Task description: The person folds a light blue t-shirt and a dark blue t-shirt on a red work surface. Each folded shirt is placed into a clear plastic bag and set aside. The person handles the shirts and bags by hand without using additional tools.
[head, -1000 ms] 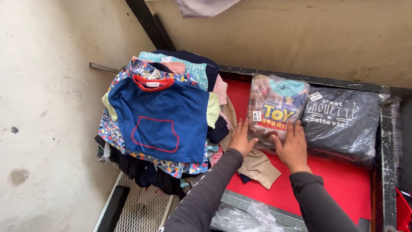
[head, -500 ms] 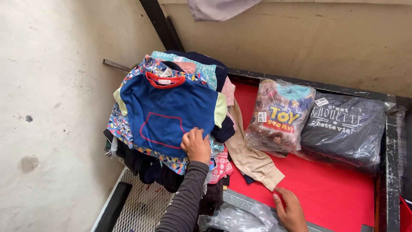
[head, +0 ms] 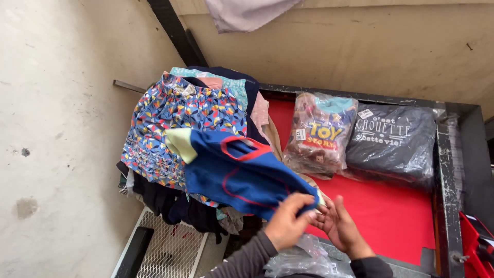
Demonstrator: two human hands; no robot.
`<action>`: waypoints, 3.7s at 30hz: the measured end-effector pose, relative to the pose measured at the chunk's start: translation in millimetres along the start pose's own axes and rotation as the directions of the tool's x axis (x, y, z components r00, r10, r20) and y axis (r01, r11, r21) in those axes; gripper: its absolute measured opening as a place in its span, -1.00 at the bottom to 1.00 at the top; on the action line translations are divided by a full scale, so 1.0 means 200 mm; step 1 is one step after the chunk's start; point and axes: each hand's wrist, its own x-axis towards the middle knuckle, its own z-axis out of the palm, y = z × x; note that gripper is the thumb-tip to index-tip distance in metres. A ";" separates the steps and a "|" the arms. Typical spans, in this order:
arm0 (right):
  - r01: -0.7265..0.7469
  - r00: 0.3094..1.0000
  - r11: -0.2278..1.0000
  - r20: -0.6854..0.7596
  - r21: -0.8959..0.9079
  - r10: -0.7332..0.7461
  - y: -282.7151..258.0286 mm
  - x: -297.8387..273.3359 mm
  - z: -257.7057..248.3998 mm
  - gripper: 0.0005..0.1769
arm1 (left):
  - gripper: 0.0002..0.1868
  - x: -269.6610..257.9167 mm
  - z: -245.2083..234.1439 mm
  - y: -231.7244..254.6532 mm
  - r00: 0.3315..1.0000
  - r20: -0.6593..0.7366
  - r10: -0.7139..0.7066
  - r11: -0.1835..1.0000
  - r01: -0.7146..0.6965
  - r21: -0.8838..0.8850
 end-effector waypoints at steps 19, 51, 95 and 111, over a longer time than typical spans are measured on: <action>0.739 0.523 -0.137 0.690 -0.660 -0.500 -0.06 -0.29 -0.26 -0.61 | -0.31 0.01 0.18 -0.48 0.637 0.311 -0.705 0.448 0.740 -0.501; 0.493 0.602 0.569 -0.215 -0.658 -0.769 -0.17 -0.26 -0.79 -0.55 | -0.77 0.06 -0.11 -0.31 0.890 -0.064 -0.451 0.890 0.454 0.045; 0.430 0.784 0.143 0.290 -0.892 -0.548 -0.57 0.22 -0.01 -0.44 | -0.73 0.08 0.16 -0.62 0.937 -0.132 -0.323 0.941 0.333 0.064; -0.500 0.768 0.026 -0.457 -0.866 -0.448 0.05 0.07 -0.44 0.06 | -0.32 -0.16 0.22 -0.67 0.937 -0.127 -0.324 0.733 0.334 0.593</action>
